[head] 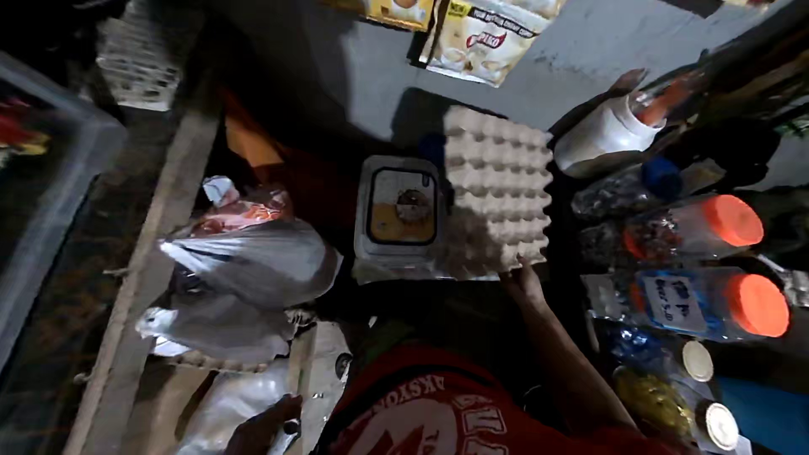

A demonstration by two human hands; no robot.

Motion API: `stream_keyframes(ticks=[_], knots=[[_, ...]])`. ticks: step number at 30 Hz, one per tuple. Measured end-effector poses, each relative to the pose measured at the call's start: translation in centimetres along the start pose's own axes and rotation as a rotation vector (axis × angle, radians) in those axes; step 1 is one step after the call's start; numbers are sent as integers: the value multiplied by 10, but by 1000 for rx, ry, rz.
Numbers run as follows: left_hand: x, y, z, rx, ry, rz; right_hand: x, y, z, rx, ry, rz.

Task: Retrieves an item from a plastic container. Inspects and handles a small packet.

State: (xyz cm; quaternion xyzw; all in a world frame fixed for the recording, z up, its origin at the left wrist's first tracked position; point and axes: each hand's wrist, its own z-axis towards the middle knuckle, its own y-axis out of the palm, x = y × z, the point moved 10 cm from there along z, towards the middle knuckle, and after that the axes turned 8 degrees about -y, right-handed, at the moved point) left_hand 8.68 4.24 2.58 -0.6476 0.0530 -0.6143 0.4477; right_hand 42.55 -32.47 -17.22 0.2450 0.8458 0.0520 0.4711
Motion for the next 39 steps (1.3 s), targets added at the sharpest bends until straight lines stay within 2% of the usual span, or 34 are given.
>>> stream_keyframes(ticks=[4, 6, 12, 17, 19, 23, 25, 26, 27, 29, 30, 32, 34, 36, 39], knots=[[6, 25, 29, -127, 35, 28, 14, -83, 15, 224, -2, -10], [5, 34, 39, -145, 39, 22, 24, -106, 25, 309, 4, -55], [1, 57, 55, -254, -22, 58, 44, -112, 71, 302, -8, -297], [-1, 71, 60, -287, -67, 88, 80, -120, 110, 339, 52, -147], [-1, 77, 64, -278, -66, 116, 88, -122, 118, 351, 99, -162], [2, 85, 78, -257, -42, 164, 80, -126, 94, 339, 166, -339], [-10, 91, 89, -242, -106, 78, 56, -127, 66, 427, 66, -602], [-23, 96, 95, -223, -183, -19, 37, -108, 52, 380, -37, -775], [-39, 104, 102, -214, -286, -138, 19, -69, 40, 228, -197, -933], [-75, 127, 116, -224, -558, -352, 2, 50, 2, -221, -555, -1152], [-92, 141, 122, -238, -698, -435, 6, 109, -22, -460, -695, -1236], [-115, 171, 135, -280, -919, -562, 34, 207, -66, -819, -927, -1478], [-126, 198, 146, -256, -1085, -746, 80, 258, -85, -1018, -937, -1684], [-128, 215, 153, -216, -1191, -927, 117, 283, -90, -1133, -728, -1828], [-120, 227, 163, -247, -1201, -1057, 144, 301, -84, -1082, -531, -1975]])
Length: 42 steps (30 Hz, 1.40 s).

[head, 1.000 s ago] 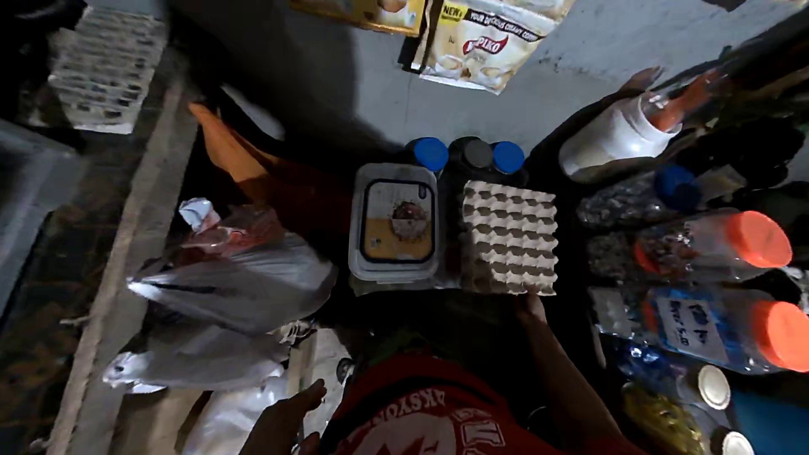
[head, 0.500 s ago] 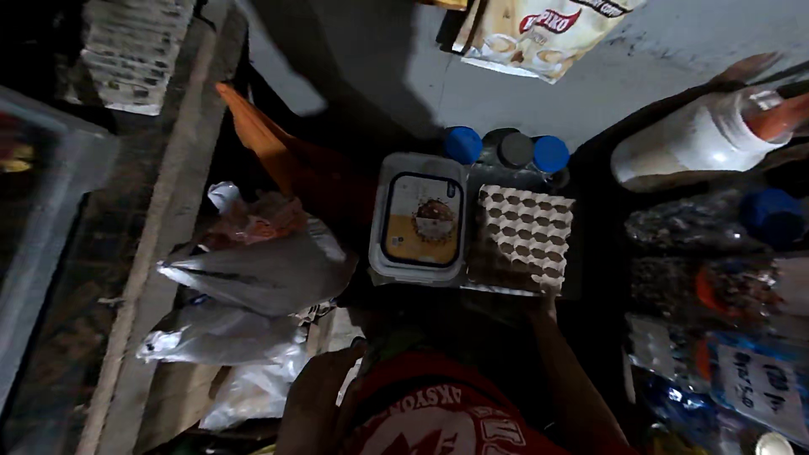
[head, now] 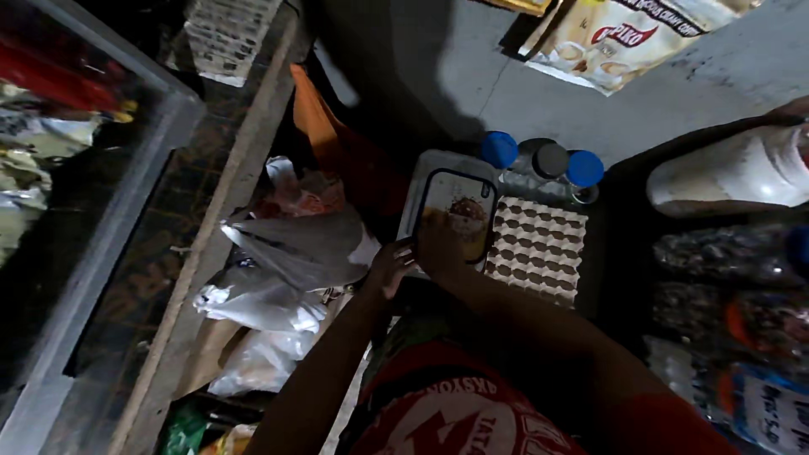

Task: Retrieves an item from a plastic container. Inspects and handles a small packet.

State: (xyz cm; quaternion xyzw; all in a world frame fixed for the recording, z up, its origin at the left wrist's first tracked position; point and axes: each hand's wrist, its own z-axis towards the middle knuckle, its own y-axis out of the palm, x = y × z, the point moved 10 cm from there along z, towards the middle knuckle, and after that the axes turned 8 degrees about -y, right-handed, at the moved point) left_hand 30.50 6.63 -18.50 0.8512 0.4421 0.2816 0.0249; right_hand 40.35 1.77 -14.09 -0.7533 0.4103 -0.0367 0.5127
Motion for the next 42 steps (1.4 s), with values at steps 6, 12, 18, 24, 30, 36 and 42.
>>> stream_keyframes(ticks=[6, 12, 18, 24, 30, 36, 42], knots=[[7, 16, -3, -27, 82, 116, -14, 11, -5, -139, 20, -36], [2, 20, 14, 19, 156, 262, -17, -50, -20, -33, -269, -150], [1, 25, 14, 28, 105, 266, 59, -145, -88, 346, 105, 31], [31, 22, 2, 270, 298, 735, 209, -184, -191, 919, 365, 262], [71, 109, 0, -20, 779, 1580, 343, -27, -213, 830, 668, 768], [52, 137, 37, -55, 676, 2128, 317, 11, -198, 735, 664, 1011], [87, 117, -11, -84, 717, 1494, 229, -52, -163, 667, 264, 826]])
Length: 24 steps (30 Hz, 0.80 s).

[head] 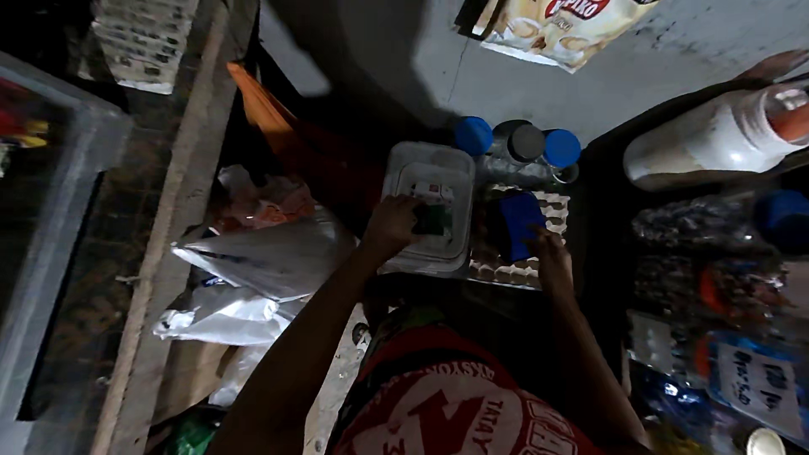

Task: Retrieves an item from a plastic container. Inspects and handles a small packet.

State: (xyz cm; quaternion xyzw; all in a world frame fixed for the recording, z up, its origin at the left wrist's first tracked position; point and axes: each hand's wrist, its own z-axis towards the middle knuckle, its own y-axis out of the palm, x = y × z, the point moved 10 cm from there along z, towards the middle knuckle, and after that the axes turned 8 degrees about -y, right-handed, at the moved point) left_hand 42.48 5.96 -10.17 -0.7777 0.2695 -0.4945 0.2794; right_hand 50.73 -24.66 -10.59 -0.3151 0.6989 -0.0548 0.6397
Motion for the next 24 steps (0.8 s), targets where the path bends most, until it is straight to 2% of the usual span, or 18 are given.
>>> stream_keyframes(ticks=[2, 3, 7, 10, 13, 16, 20, 24], knots=[[-9, -18, -30, 173, 90, -286, -44, 27, -2, -87, -183, 30], [-16, -22, -44, 210, 77, -359, -65, 44, -4, -139, -276, 50], [-39, -29, -93, 225, -282, -679, -135, 117, -21, -427, -588, 87], [-51, -28, -131, 314, -498, -995, -158, 162, -35, -567, -582, 183], [-63, -23, -153, 403, -375, -1272, -179, 191, -57, -651, -592, 277], [-71, -21, -177, 401, -333, -1392, -193, 208, -78, -648, -595, 369], [-77, -12, -204, 394, -91, -1609, -208, 226, -102, -638, -613, 426], [-98, 0, -249, 532, -210, -1619, -221, 239, -134, -670, -681, 416]])
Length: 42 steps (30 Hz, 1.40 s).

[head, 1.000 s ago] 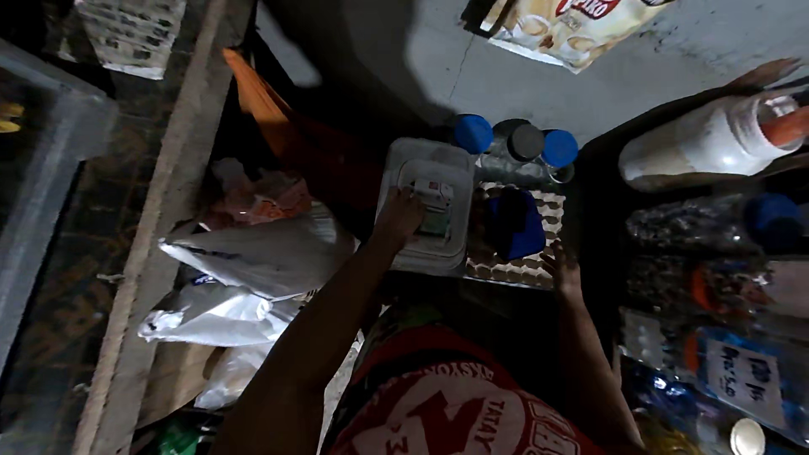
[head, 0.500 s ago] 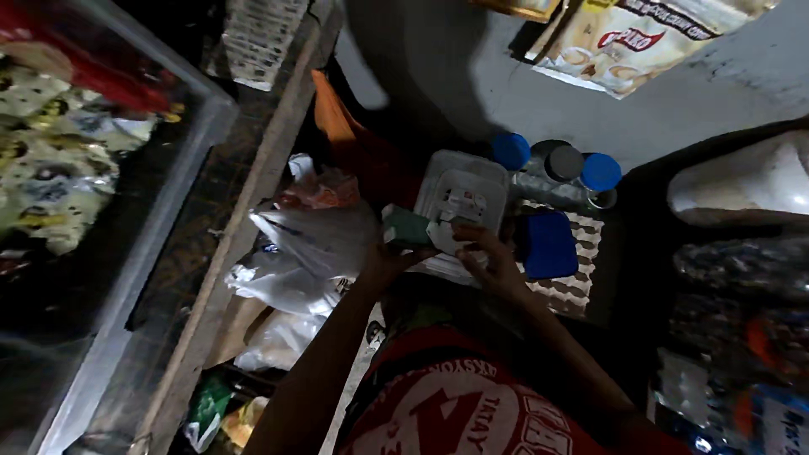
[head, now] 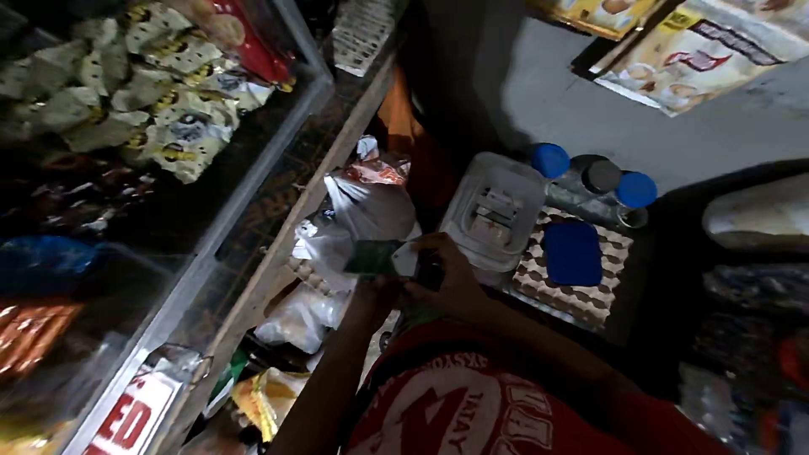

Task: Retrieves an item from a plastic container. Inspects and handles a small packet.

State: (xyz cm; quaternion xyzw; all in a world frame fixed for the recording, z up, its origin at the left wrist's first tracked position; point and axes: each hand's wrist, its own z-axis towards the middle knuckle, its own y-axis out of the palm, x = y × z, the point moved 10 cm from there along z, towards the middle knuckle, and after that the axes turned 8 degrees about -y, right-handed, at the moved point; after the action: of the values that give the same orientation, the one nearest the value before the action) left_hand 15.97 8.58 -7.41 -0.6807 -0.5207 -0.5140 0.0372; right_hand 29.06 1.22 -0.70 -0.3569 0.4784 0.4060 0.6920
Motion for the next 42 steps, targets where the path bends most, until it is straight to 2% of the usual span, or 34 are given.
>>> stream_keyframes(ticks=[5, 8, 10, 13, 15, 16, 19, 23, 25, 28, 30, 36, 42], knots=[[19, -26, -26, 47, 153, -55, 2, 43, -27, -50, 132, 143], [16, -40, -45, 140, 110, 45, 16, 80, -53, -254, 286, 92], [13, -48, -57, 229, 90, 271, 19, 97, -65, -389, 328, 55], [20, -48, -74, 297, 75, 750, 8, 95, -68, -359, 272, -8], [25, -46, -85, 289, 55, 952, -4, 92, -67, -297, 217, -83], [28, -49, -89, 281, 98, 1006, -10, 94, -66, -277, 169, -110], [33, -53, -100, 212, 249, 1056, -34, 99, -65, -226, 2, -145], [38, -61, -121, 167, 334, 1062, -64, 114, -65, -219, -106, -244], [42, -68, -132, 187, 385, 1061, -74, 126, -65, -259, -144, -309], [51, -77, -155, 282, 589, 1150, -90, 144, -67, -312, -189, -370], [57, -81, -171, 350, 671, 1242, -97, 155, -69, -346, -164, -385], [63, -87, -204, 455, 677, 1466, -100, 184, -84, -516, 46, -389], [56, -96, -224, 509, 723, 1582, -94, 216, -103, -662, 161, -362]])
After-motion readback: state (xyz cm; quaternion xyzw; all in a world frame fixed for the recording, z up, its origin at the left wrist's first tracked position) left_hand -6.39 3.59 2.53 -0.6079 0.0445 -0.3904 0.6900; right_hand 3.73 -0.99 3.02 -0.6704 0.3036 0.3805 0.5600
